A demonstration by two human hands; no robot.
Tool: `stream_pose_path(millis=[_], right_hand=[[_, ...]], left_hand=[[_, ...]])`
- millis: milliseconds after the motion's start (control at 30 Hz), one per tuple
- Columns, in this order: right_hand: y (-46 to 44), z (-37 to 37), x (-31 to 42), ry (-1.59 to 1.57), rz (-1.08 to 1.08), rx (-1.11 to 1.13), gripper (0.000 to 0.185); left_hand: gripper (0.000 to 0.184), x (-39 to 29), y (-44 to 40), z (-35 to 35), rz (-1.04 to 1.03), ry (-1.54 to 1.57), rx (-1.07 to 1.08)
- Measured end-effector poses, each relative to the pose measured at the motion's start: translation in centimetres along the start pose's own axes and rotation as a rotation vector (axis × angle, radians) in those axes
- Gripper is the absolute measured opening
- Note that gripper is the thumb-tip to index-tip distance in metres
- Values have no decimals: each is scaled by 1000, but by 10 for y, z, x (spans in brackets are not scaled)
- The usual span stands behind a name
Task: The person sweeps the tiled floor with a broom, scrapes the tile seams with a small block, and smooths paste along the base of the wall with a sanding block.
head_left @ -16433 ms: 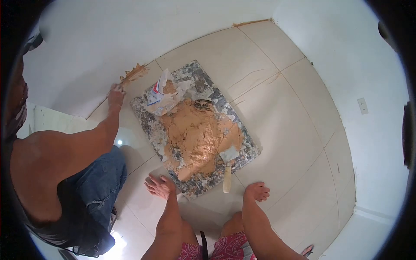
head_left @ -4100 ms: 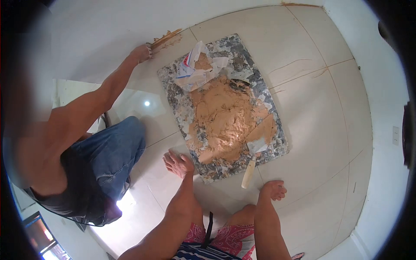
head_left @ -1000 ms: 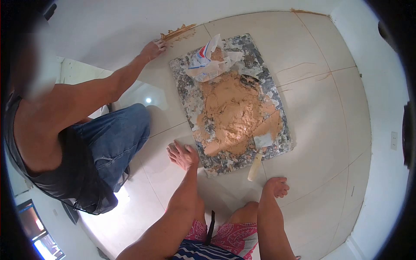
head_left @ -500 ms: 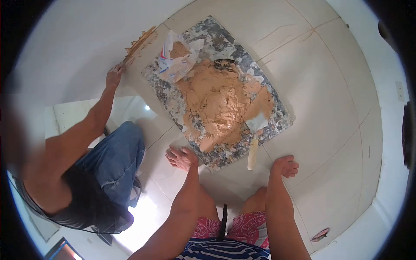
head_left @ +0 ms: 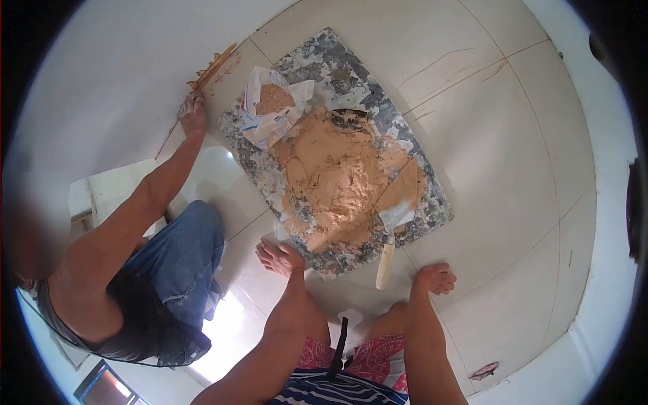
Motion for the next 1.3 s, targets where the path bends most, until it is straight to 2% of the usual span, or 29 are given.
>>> stream_pose_path(millis=[333, 400, 600, 700, 1233, 1300], right_hand=[[-1, -5, -2, 19, 7, -71, 36], [-1, -4, -3, 27, 33, -30, 42], [1, -3, -3, 4, 65, -62, 41], [-1, -2, -1, 30, -2, -13, 41], [5, 9, 0, -5, 58, -34, 42], [5, 12, 2, -30, 1, 25, 44]], left_hand=[[55, -1, 0, 1, -12, -31, 3], [56, -1, 1, 0, -10, -25, 8], [56, -3, 1, 5, -16, -22, 16], [56, -5, 1, 7, -10, -10, 17], [57, 2, 1, 12, -5, 101, 4], [58, 5, 1, 11, -13, 110, -2]])
Point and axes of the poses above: each hand's wrist, its own y-axis away from the middle knuckle, its own z-axis out of the back of the hand, x = y × z, the point moved 2 cm from there along -y, towards the middle knuckle, and after that the axes turned 7 degrees about -y, right-handed, at the moved point
